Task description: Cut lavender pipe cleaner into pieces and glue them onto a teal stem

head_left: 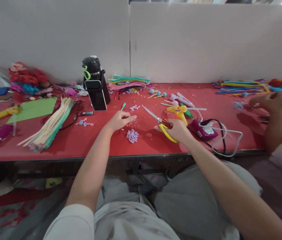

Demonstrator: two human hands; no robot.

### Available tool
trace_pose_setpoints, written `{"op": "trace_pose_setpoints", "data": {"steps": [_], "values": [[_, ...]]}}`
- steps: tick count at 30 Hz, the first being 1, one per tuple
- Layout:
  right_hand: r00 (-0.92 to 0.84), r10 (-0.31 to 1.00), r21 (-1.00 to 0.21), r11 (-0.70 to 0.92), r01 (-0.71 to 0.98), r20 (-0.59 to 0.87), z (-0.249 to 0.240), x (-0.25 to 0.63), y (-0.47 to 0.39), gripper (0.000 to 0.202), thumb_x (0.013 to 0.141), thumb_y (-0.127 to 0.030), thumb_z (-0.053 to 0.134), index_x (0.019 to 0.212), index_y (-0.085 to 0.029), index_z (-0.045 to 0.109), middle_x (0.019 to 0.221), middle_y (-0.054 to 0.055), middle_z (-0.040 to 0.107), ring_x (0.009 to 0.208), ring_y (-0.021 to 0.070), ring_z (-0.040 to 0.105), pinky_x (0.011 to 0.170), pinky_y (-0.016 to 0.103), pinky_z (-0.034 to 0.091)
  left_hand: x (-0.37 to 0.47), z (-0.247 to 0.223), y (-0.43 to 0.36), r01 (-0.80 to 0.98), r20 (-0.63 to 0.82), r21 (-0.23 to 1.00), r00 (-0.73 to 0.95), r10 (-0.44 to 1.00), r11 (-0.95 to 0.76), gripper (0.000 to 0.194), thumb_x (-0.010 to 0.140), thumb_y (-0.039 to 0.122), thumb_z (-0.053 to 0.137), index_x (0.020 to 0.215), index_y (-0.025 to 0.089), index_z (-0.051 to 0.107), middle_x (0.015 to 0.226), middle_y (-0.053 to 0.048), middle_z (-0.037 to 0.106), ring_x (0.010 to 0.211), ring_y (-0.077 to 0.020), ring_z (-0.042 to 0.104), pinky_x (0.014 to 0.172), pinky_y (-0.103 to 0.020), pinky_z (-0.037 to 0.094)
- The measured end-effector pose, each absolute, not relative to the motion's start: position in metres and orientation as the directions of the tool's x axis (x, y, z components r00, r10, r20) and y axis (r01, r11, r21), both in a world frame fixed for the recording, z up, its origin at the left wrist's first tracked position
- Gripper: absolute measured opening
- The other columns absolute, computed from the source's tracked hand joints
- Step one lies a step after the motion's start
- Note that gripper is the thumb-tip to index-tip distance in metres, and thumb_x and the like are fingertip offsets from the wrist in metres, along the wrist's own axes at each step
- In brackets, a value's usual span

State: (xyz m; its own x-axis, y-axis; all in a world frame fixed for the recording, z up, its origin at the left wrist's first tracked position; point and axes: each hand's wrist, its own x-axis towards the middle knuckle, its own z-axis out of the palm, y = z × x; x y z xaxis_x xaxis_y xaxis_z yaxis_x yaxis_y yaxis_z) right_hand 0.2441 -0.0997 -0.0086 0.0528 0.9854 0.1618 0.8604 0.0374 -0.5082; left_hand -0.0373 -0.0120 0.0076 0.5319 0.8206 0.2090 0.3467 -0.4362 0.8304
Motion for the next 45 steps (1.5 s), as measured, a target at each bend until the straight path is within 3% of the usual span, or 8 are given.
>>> {"op": "trace_pose_setpoints", "data": {"steps": [5,10,17,22,30,34,41,45], "values": [[0.054,0.998,-0.262,-0.056,0.964,-0.014,0.003,0.252,-0.109,0.055,0.078,-0.075,0.060,0.073,-0.020,0.057,0.072,0.007,0.062,0.065,0.0200,0.057,0.058,0.031,0.036,-0.032,0.000,-0.001,0.321,0.353,0.823,0.358,0.864,-0.469,0.018,0.084,0.036,0.068,0.082,0.018,0.067,0.076,-0.001,0.064,0.066,-0.0145,0.054,0.068,-0.033,0.046],[0.086,0.973,-0.102,-0.110,0.989,-0.216,0.023,0.257,-0.124,0.055,0.084,-0.074,0.053,0.086,-0.020,0.067,0.096,0.015,0.072,0.088,0.0314,0.069,0.063,0.034,0.043,-0.023,-0.001,0.020,0.486,0.313,0.753,0.329,0.891,-0.444,0.010,0.083,0.027,0.065,0.081,0.018,0.067,0.079,-0.004,0.069,0.072,-0.0167,0.060,0.074,-0.033,0.049],[0.113,0.968,-0.101,-0.139,0.985,-0.225,0.032,0.262,-0.134,0.051,0.088,-0.066,0.051,0.096,-0.019,0.070,0.099,0.017,0.073,0.092,0.0341,0.072,0.069,0.038,0.049,0.007,0.006,0.061,0.605,0.251,0.669,0.363,0.898,-0.432,0.006,0.069,0.020,0.073,0.069,0.020,0.067,0.075,-0.005,0.071,0.071,-0.0196,0.063,0.072,-0.031,0.049],[0.091,0.973,-0.114,-0.117,0.987,-0.212,0.033,0.260,-0.136,0.049,0.086,-0.064,0.054,0.094,-0.019,0.072,0.102,0.018,0.075,0.095,0.0354,0.072,0.073,0.039,0.051,0.038,0.002,0.086,0.683,0.208,0.609,0.351,0.913,-0.402,0.014,0.065,0.027,0.079,0.067,0.022,0.066,0.075,-0.005,0.071,0.069,-0.0192,0.061,0.071,-0.031,0.048],[0.075,0.972,-0.159,-0.112,0.981,-0.221,0.034,0.261,-0.136,0.049,0.085,-0.063,0.057,0.096,-0.019,0.074,0.102,0.018,0.076,0.095,0.0351,0.073,0.071,0.037,0.051,0.066,-0.007,0.096,0.718,0.126,0.591,0.368,0.921,-0.368,0.030,0.063,0.031,0.081,0.050,0.022,0.055,0.043,0.002,0.051,0.048,-0.0158,0.051,0.065,-0.033,0.045],[0.079,0.973,-0.162,-0.115,0.980,-0.216,0.032,0.264,-0.135,0.049,0.084,-0.065,0.059,0.091,-0.019,0.073,0.099,0.018,0.075,0.092,0.0341,0.073,0.071,0.037,0.050,0.055,0.005,0.089,0.657,0.190,0.644,0.360,0.914,-0.393,0.032,0.067,0.032,0.080,0.053,0.021,0.053,0.049,0.002,0.054,0.052,-0.0154,0.050,0.065,-0.032,0.045],[0.127,0.982,-0.227,-0.157,0.961,-0.141,0.025,0.263,-0.129,0.051,0.081,-0.072,0.059,0.087,-0.021,0.064,0.094,0.013,0.072,0.086,0.0306,0.070,0.064,0.034,0.044,0.004,0.024,0.047,0.442,0.283,0.798,0.327,0.902,-0.410,0.018,0.083,0.033,0.069,0.078,0.018,0.059,0.073,-0.004,0.069,0.066,-0.0161,0.065,0.069,-0.030,0.052],[0.061,0.998,-0.355,-0.051,0.934,0.017,0.015,0.258,-0.120,0.050,0.079,-0.071,0.063,0.084,-0.022,0.057,0.084,0.009,0.069,0.075,0.0231,0.064,0.061,0.030,0.040,-0.020,0.016,0.018,0.206,0.314,0.905,0.264,0.912,-0.371,0.032,0.072,0.041,0.081,0.086,0.017,0.065,0.077,-0.004,0.073,0.072,-0.0169,0.070,0.073,-0.032,0.058]]}}
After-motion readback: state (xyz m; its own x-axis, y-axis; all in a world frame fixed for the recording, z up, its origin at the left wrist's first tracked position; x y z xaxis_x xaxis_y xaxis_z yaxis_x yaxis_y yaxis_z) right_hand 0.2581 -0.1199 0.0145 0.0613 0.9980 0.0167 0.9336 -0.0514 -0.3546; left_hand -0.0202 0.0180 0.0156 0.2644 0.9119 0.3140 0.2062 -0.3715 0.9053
